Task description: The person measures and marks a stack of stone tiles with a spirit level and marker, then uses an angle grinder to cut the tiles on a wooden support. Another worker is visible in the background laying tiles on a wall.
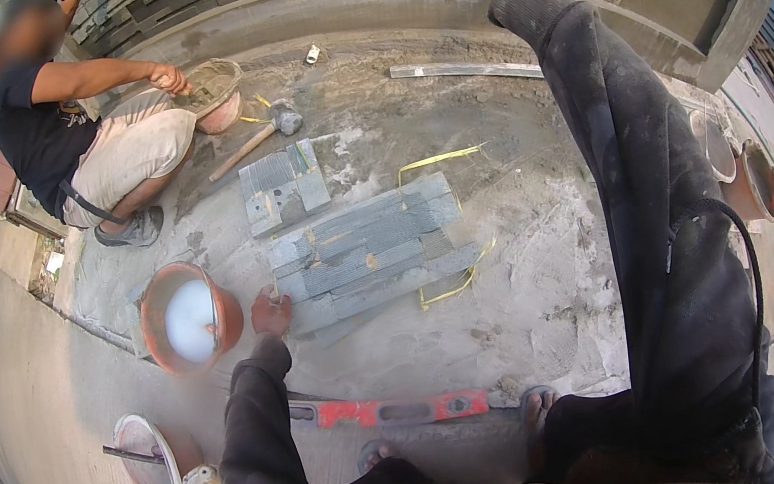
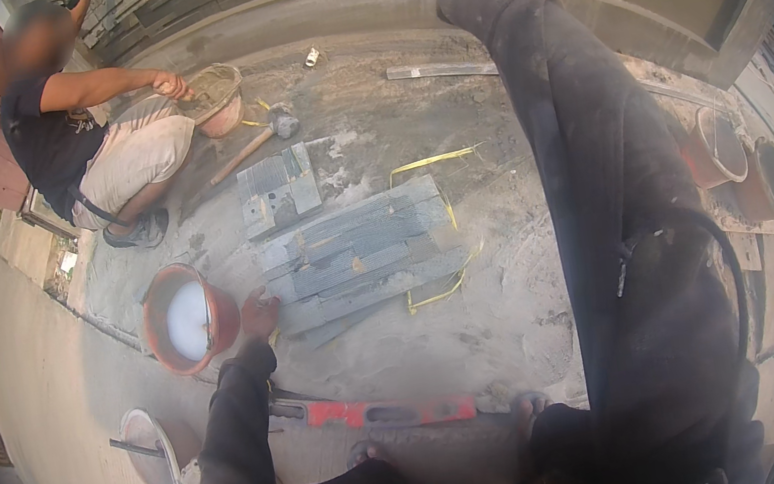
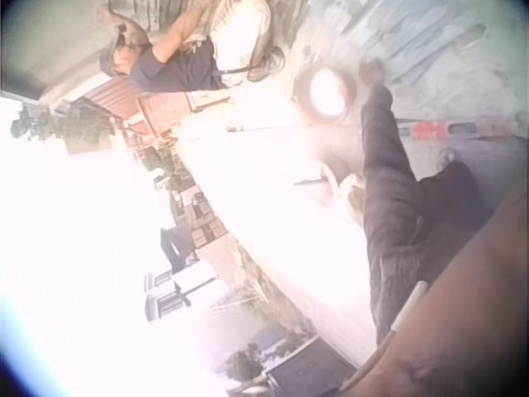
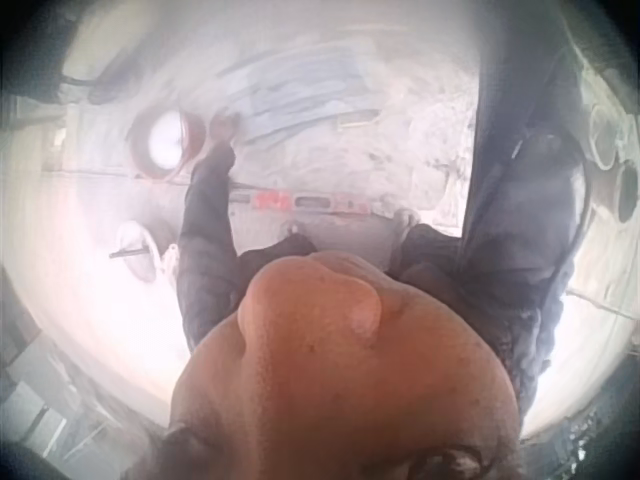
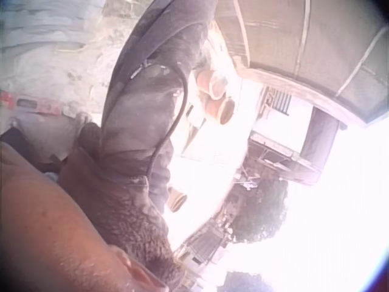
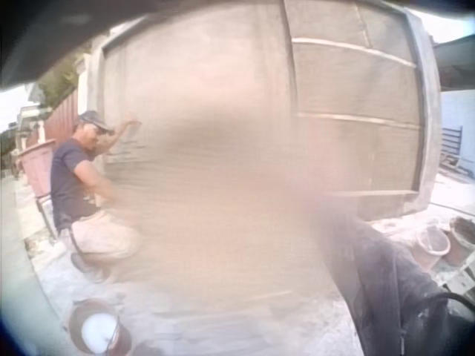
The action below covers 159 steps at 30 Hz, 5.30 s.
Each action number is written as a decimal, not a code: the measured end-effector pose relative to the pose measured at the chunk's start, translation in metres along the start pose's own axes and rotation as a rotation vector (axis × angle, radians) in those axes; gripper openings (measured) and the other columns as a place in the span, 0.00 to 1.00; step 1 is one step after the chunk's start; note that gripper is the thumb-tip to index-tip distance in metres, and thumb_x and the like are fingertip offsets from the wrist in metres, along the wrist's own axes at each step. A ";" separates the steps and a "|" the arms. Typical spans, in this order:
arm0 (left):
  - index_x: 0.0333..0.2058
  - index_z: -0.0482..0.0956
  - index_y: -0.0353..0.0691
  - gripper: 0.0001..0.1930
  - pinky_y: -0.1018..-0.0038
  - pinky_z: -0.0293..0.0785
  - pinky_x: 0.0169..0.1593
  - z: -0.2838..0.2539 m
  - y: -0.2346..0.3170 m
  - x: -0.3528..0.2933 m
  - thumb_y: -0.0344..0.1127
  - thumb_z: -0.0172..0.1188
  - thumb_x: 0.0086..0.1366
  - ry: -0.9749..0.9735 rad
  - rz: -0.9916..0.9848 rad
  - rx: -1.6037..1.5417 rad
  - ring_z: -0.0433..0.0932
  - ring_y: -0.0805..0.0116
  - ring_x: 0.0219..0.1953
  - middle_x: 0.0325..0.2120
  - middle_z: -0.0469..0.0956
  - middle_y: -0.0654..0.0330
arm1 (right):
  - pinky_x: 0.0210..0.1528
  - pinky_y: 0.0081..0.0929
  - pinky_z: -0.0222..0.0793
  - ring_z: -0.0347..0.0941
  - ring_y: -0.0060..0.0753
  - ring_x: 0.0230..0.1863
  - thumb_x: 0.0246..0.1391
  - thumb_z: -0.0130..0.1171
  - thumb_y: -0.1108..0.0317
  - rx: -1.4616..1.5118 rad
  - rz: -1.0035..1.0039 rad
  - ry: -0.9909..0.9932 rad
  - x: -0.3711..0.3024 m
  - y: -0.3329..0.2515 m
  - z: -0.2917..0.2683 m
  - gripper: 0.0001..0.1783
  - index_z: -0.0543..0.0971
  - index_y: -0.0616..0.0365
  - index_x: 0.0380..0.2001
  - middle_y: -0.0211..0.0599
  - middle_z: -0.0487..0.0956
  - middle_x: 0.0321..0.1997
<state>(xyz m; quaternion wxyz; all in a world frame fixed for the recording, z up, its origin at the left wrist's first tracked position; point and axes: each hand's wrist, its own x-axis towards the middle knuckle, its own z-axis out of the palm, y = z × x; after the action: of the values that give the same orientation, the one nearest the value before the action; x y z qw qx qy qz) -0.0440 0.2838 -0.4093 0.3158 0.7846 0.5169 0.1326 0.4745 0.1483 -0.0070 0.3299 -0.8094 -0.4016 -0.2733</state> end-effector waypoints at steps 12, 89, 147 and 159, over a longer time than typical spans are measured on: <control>0.53 0.75 0.40 0.26 0.57 0.74 0.52 -0.012 0.022 -0.010 0.47 0.64 0.59 -0.093 -0.050 0.169 0.80 0.45 0.47 0.41 0.81 0.43 | 0.47 0.46 0.73 0.78 0.53 0.45 0.54 0.58 0.61 -0.044 -0.080 -0.529 -0.146 0.048 0.008 0.15 0.82 0.47 0.45 0.48 0.82 0.42; 0.58 0.65 0.39 0.30 0.53 0.73 0.52 -0.032 0.048 -0.053 0.48 0.60 0.61 -0.280 0.052 0.507 0.78 0.41 0.47 0.41 0.79 0.41 | 0.35 0.45 0.74 0.80 0.45 0.35 0.53 0.53 0.64 -0.218 -0.384 -0.948 -0.395 0.131 0.021 0.09 0.79 0.48 0.37 0.39 0.79 0.34; 0.60 0.63 0.37 0.31 0.55 0.74 0.52 -0.040 0.069 -0.059 0.47 0.58 0.63 -0.334 0.025 0.599 0.79 0.45 0.49 0.45 0.79 0.44 | 0.35 0.46 0.76 0.81 0.45 0.36 0.58 0.53 0.57 -0.287 -0.418 -1.028 -0.403 0.143 0.014 0.12 0.78 0.48 0.42 0.41 0.80 0.35; 0.62 0.61 0.38 0.34 0.55 0.74 0.52 -0.038 0.064 -0.060 0.48 0.59 0.63 -0.328 0.037 0.602 0.78 0.45 0.49 0.45 0.79 0.43 | 0.36 0.46 0.76 0.81 0.45 0.36 0.57 0.53 0.58 -0.290 -0.404 -1.030 -0.404 0.144 0.015 0.12 0.79 0.48 0.40 0.42 0.80 0.35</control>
<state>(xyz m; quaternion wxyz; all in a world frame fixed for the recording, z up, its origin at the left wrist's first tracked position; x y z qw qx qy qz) -0.0438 0.2274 -0.3325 0.1463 0.8626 0.4610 -0.1482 0.3831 -0.0963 -0.3477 -0.0816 -0.7823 -0.6158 0.0465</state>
